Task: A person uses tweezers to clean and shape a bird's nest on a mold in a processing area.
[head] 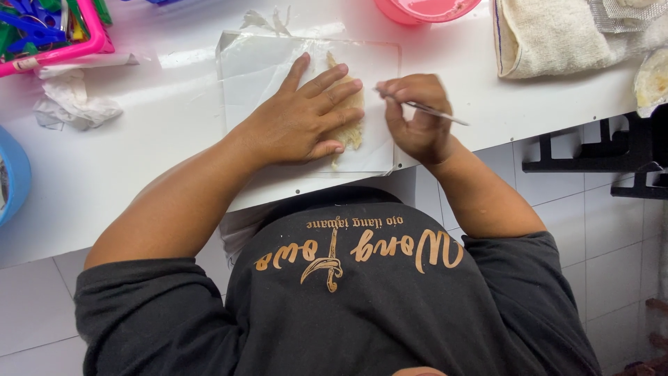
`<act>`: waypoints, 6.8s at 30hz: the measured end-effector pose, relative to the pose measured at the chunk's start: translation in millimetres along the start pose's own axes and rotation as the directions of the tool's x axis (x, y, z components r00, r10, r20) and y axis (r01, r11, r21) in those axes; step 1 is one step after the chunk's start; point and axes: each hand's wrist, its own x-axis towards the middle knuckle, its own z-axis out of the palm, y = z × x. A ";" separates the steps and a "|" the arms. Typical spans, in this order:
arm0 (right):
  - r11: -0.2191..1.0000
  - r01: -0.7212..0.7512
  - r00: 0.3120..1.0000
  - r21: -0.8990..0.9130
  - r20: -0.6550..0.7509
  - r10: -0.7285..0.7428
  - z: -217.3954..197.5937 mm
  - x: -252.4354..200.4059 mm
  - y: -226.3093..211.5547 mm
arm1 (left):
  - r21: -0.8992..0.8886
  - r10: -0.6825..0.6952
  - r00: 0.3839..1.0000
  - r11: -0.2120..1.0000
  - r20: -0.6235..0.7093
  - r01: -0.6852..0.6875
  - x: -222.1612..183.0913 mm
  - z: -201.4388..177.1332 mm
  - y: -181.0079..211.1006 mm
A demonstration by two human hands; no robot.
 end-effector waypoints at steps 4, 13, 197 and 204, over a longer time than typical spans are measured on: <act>0.988 0.139 0.963 -0.065 -0.224 -0.150 -24.8 56.4 -3.0 | -0.121 0.016 0.998 0.992 -0.060 -0.023 -1.7 -6.6 -5.1; 0.989 -0.023 0.999 0.149 0.052 0.015 32.8 16.2 2.4 | -0.085 0.018 0.984 0.996 -0.177 -0.033 -28.5 -25.8 -25.5; 0.994 -0.074 0.996 0.083 0.059 0.069 28.6 -12.6 -2.9 | -0.130 -0.091 0.989 0.986 0.113 0.105 -22.0 -18.3 7.6; 0.997 -0.051 0.997 0.060 -0.048 0.054 21.4 -1.0 -11.4 | -0.105 -0.120 0.975 0.984 0.189 0.141 -18.2 -21.8 10.8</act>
